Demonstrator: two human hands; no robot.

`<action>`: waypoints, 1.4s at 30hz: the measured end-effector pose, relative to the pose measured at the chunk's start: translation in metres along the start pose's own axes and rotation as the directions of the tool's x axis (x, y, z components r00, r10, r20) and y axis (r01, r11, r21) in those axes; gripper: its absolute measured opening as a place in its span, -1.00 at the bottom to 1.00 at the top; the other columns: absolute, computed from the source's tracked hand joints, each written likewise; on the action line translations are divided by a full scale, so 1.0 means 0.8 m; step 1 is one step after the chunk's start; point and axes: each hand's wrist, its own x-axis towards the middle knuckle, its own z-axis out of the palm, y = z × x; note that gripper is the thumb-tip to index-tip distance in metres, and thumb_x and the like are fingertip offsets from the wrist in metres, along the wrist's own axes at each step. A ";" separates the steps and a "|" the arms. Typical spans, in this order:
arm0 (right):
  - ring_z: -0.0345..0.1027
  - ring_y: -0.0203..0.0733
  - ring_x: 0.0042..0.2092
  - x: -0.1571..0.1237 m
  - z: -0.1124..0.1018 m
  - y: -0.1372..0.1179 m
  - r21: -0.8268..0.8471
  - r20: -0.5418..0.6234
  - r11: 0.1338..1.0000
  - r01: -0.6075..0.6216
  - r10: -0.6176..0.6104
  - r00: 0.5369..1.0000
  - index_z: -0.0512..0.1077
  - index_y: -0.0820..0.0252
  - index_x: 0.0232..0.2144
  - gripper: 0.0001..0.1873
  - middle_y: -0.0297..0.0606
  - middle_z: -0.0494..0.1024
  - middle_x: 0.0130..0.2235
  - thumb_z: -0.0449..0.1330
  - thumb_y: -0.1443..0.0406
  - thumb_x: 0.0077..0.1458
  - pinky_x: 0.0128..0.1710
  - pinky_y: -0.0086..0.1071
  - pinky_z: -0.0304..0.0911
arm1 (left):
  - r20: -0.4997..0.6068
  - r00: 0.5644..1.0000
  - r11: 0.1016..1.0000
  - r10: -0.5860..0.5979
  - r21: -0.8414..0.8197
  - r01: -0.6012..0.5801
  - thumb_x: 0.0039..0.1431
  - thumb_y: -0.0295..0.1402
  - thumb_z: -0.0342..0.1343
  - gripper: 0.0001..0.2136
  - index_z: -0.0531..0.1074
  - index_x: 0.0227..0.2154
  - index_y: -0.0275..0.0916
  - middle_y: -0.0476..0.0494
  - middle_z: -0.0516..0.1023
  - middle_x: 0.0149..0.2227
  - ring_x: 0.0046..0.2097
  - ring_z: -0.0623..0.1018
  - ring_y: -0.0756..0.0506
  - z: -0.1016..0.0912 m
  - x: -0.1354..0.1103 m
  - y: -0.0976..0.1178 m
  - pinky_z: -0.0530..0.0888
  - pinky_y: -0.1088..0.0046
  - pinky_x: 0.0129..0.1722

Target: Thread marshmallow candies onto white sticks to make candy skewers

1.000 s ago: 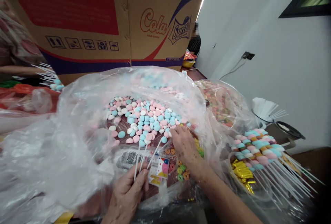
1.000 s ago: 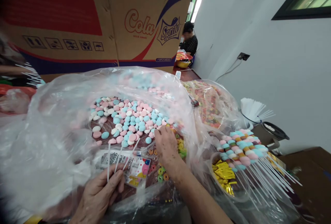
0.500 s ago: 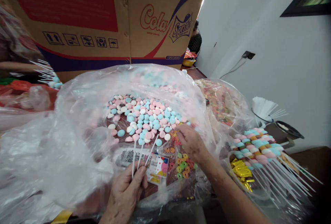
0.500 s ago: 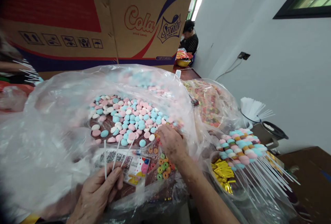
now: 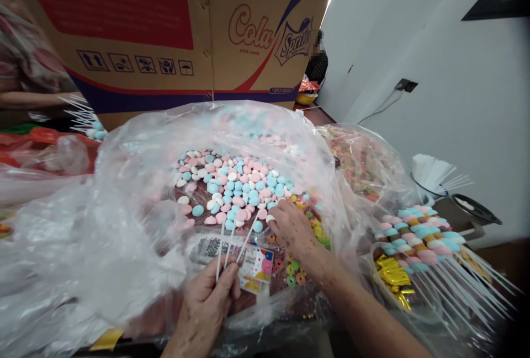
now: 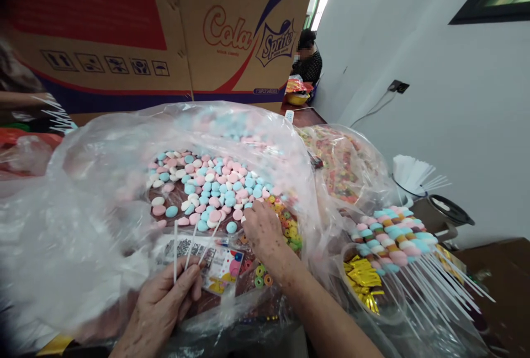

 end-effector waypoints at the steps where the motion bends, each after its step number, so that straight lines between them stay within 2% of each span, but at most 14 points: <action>1: 0.30 -0.11 -0.19 0.001 0.000 -0.002 0.000 0.019 1.000 -0.002 0.002 1.000 0.38 0.13 -0.46 -0.80 -0.19 0.47 -0.29 0.10 0.45 0.18 -0.21 -0.33 0.21 | 0.014 1.000 1.000 -0.004 0.002 0.004 0.08 -0.01 0.21 -0.64 0.50 -0.36 -0.26 0.09 0.39 -0.66 -0.72 0.19 0.12 -0.001 0.001 -0.003 0.08 0.66 -0.73; 4: 0.30 -0.12 -0.22 0.006 -0.004 -0.007 0.023 0.052 0.997 -0.079 0.078 0.996 0.39 0.17 -0.36 -0.86 -0.19 0.47 -0.28 0.09 0.47 0.15 -0.27 -0.35 0.18 | 0.038 0.999 1.000 -0.006 -0.014 0.007 0.12 0.01 0.17 -0.63 0.49 -0.34 -0.25 0.11 0.38 -0.66 -0.70 0.18 0.12 -0.003 0.003 -0.009 0.08 0.67 -0.71; 7: 0.31 -0.12 -0.24 0.012 -0.008 -0.015 0.013 0.025 0.990 -0.142 0.142 0.990 0.39 0.22 -0.27 -0.85 -0.17 0.46 -0.24 0.07 0.48 0.15 -0.29 -0.34 0.18 | 0.054 0.998 0.998 -0.019 -0.051 0.022 0.12 0.03 0.17 -0.61 0.48 -0.35 -0.25 0.11 0.38 -0.65 -0.69 0.16 0.13 -0.002 0.001 -0.009 0.11 0.66 -0.71; 11: 0.32 -0.10 -0.19 0.016 0.001 -0.022 -0.060 0.008 0.998 -0.035 0.036 0.999 0.38 0.22 -0.24 -0.82 -0.14 0.45 -0.20 0.06 0.51 0.17 -0.23 -0.33 0.19 | 0.039 0.998 0.995 -0.046 -0.087 0.049 0.07 0.07 0.20 -0.59 0.49 -0.33 -0.24 0.12 0.37 -0.65 -0.69 0.18 0.11 -0.001 -0.001 -0.005 0.22 0.63 -0.67; 14: 0.32 -0.11 -0.19 0.016 0.010 -0.019 -0.057 0.041 0.997 0.050 -0.047 0.998 0.38 0.22 -0.27 -0.83 -0.14 0.45 -0.22 0.06 0.51 0.18 -0.20 -0.33 0.20 | 0.028 0.999 0.999 -0.033 -0.028 0.033 0.08 0.06 0.19 -0.59 0.50 -0.35 -0.25 0.09 0.38 -0.65 -0.68 0.18 0.10 -0.001 0.000 -0.004 0.15 0.63 -0.69; 19: 0.32 -0.06 -0.18 0.020 0.012 -0.015 -0.023 0.022 0.999 0.026 -0.026 0.999 0.39 0.21 -0.29 -0.86 -0.13 0.49 -0.26 0.06 0.48 0.16 -0.19 -0.29 0.21 | 0.041 0.999 1.000 0.001 0.018 -0.002 0.14 0.06 0.13 -0.56 0.43 -0.54 -0.26 0.09 0.31 -0.69 -0.67 0.17 0.11 0.001 0.000 -0.004 0.07 0.65 -0.69; 25: 0.32 -0.04 -0.15 0.025 0.015 -0.031 -0.097 0.027 0.995 -0.017 0.020 0.999 0.38 0.21 -0.22 -0.76 -0.08 0.47 -0.16 0.05 0.54 0.12 -0.19 -0.28 0.24 | 0.008 1.000 0.999 -0.019 -0.032 0.019 0.09 0.09 0.17 -0.56 0.47 -0.48 -0.26 0.11 0.31 -0.67 -0.67 0.15 0.12 0.002 -0.004 -0.002 0.18 0.65 -0.66; 28: 0.32 -0.06 -0.15 0.026 0.014 -0.030 -0.077 0.037 0.997 0.024 -0.021 0.999 0.37 0.21 -0.23 -0.72 -0.10 0.46 -0.17 0.02 0.58 0.09 -0.19 -0.30 0.25 | 0.040 0.999 1.000 -0.016 -0.010 0.016 0.10 0.09 0.17 -0.55 0.46 -0.52 -0.27 0.10 0.31 -0.68 -0.68 0.17 0.12 0.000 -0.003 -0.002 0.13 0.67 -0.69; 31: 0.32 -0.09 -0.18 0.024 0.010 -0.023 -0.007 0.052 0.998 0.065 -0.064 0.997 0.37 0.21 -0.24 -0.75 -0.13 0.46 -0.19 0.02 0.56 0.11 -0.19 -0.31 0.26 | 0.032 0.999 1.000 -0.002 -0.028 0.003 0.09 0.06 0.19 -0.59 0.50 -0.45 -0.26 0.08 0.37 -0.66 -0.69 0.18 0.12 -0.001 -0.002 -0.001 0.08 0.65 -0.72; 33: 0.33 -0.09 -0.20 0.021 0.009 -0.018 0.010 0.060 0.997 0.078 -0.078 0.995 0.37 0.22 -0.22 -0.77 -0.14 0.47 -0.18 0.03 0.53 0.13 -0.21 -0.30 0.27 | 0.016 1.000 1.000 0.018 -0.025 -0.018 0.08 0.04 0.20 -0.62 0.52 -0.39 -0.25 0.07 0.39 -0.65 -0.69 0.19 0.11 0.000 -0.002 0.000 0.09 0.64 -0.71; 36: 0.36 -0.09 -0.19 0.015 0.013 -0.012 0.008 0.064 0.993 0.118 -0.118 0.991 0.39 0.23 -0.17 -0.76 -0.15 0.48 -0.18 0.08 0.52 0.14 -0.20 -0.31 0.27 | 0.026 1.000 1.000 0.017 0.001 -0.017 0.11 0.03 0.18 -0.61 0.50 -0.45 -0.25 0.07 0.36 -0.67 -0.68 0.21 0.10 0.001 -0.001 -0.001 0.11 0.63 -0.69; 40: 0.37 -0.13 -0.15 0.006 0.022 -0.003 0.052 0.021 0.973 0.225 -0.226 0.974 0.42 0.19 -0.23 -0.80 -0.18 0.49 -0.19 0.07 0.51 0.18 -0.14 -0.33 0.27 | 0.034 0.999 1.000 0.010 0.007 -0.010 0.11 0.05 0.16 -0.59 0.49 -0.46 -0.25 0.08 0.35 -0.66 -0.67 0.19 0.10 -0.002 -0.001 -0.004 0.09 0.63 -0.69; 42: 0.36 -0.13 -0.13 0.004 0.025 0.000 0.079 0.004 0.967 0.242 -0.243 0.970 0.42 0.19 -0.26 -0.79 -0.17 0.49 -0.19 0.04 0.51 0.20 -0.11 -0.32 0.28 | 0.036 0.999 1.000 0.009 0.011 -0.009 0.12 0.06 0.16 -0.59 0.48 -0.46 -0.26 0.08 0.34 -0.67 -0.67 0.19 0.10 -0.003 -0.001 -0.004 0.08 0.63 -0.69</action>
